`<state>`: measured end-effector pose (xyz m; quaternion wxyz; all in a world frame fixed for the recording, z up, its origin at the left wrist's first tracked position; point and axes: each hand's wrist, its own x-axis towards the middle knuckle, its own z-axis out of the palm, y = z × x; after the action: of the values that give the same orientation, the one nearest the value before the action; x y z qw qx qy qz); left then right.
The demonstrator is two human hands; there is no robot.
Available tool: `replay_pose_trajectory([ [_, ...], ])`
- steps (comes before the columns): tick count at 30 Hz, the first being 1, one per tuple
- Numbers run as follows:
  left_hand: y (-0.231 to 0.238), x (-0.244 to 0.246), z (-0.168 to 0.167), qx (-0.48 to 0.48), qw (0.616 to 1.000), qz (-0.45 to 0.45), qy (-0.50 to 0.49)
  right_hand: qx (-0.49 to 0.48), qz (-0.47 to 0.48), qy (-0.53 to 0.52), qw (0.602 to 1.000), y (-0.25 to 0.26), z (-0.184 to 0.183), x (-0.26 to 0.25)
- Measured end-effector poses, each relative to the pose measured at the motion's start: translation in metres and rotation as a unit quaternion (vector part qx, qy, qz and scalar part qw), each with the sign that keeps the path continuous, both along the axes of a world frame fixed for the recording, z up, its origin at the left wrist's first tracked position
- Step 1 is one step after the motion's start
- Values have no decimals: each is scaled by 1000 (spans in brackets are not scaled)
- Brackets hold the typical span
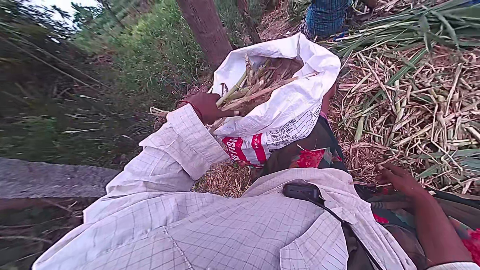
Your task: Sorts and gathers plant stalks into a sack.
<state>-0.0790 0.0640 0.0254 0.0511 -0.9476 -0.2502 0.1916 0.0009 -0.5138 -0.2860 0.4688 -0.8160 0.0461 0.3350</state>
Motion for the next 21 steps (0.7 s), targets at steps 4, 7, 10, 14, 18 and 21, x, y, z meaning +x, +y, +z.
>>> replay_pose_trajectory([
  [4, 7, -15, 29, 35, 999, 17, -22, -1, -12, -4, 1000, -6, 2, -5],
  [7, 30, -24, 45, -20, 999, 47, -11, -9, -3, -7, 1000, -3, 1, -5],
  [10, 28, -36, 60, -180, 981, 76, -24, -9, -3, -9, 1000, -1, 6, -6],
  [14, 39, -41, 47, -112, 986, 122, -8, -6, -7, -6, 1000, 0, 8, -8],
  [18, 38, -25, 16, 73, 996, 58, -8, -12, -5, -13, 1000, 6, 7, -5],
  [21, -27, -8, 3, 142, 990, 2, -20, -20, 2, -5, 1000, 8, 9, -6],
])
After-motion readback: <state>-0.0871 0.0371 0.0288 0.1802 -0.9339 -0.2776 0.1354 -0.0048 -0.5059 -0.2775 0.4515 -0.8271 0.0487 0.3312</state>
